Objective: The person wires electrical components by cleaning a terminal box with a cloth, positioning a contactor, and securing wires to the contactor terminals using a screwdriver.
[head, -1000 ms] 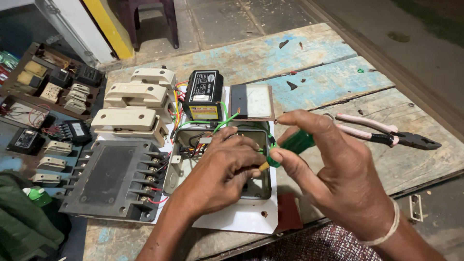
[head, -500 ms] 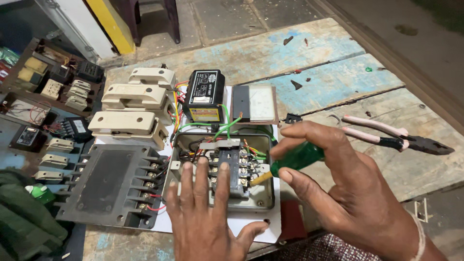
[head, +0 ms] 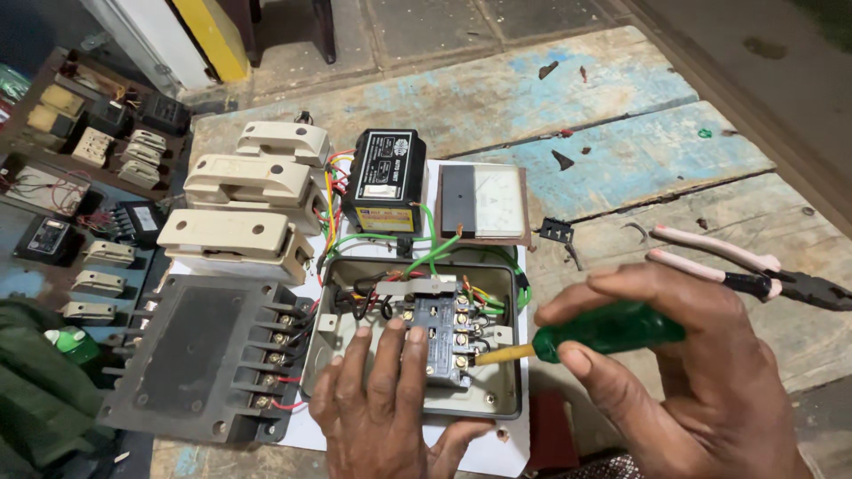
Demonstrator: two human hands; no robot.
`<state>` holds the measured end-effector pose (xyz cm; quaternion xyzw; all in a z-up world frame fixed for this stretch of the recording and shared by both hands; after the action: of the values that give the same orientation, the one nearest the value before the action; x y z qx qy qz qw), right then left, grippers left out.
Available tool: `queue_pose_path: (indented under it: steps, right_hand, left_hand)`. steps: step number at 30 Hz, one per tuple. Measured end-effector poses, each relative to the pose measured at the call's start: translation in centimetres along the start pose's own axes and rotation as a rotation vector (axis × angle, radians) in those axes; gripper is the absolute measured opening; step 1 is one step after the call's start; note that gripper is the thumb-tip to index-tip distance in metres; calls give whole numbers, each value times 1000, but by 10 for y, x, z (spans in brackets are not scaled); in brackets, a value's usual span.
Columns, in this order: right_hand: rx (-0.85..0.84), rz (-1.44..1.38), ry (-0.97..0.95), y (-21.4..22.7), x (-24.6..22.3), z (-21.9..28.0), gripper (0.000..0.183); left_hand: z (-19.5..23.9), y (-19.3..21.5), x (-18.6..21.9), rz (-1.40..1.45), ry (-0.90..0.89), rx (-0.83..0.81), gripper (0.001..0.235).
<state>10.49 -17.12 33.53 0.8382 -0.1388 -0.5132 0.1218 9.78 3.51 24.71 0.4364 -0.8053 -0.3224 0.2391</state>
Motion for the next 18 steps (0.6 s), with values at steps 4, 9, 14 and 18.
queue_pose_path:
  steps: [4, 9, 14, 18]
  right_hand:
    - [-26, 126, 142, -5, -6, -1, 48]
    - [-28, 172, 159, -1, -8, -6, 49]
    - [54, 161, 99, -1, -6, -1, 48]
    - [42, 190, 85, -2, -3, -1, 47]
  left_hand:
    - [1, 1, 1, -20, -13, 46, 96]
    - [1, -1, 1, -60, -18, 56, 99]
    - [3, -5, 0, -71, -2, 67, 99]
    - [4, -6, 0, -86, 4, 36, 101]
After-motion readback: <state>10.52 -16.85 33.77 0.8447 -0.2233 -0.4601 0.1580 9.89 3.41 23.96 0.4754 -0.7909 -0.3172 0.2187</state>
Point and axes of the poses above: each hand's wrist, its own z-axis away from the middle knuckle, its own y-axis out of the back of the hand, x = y × z, the point moved 9 cm from there along -z, towards the middle knuckle, and after that the axes turned 2 degrees about -x, right-handed, at the moved point
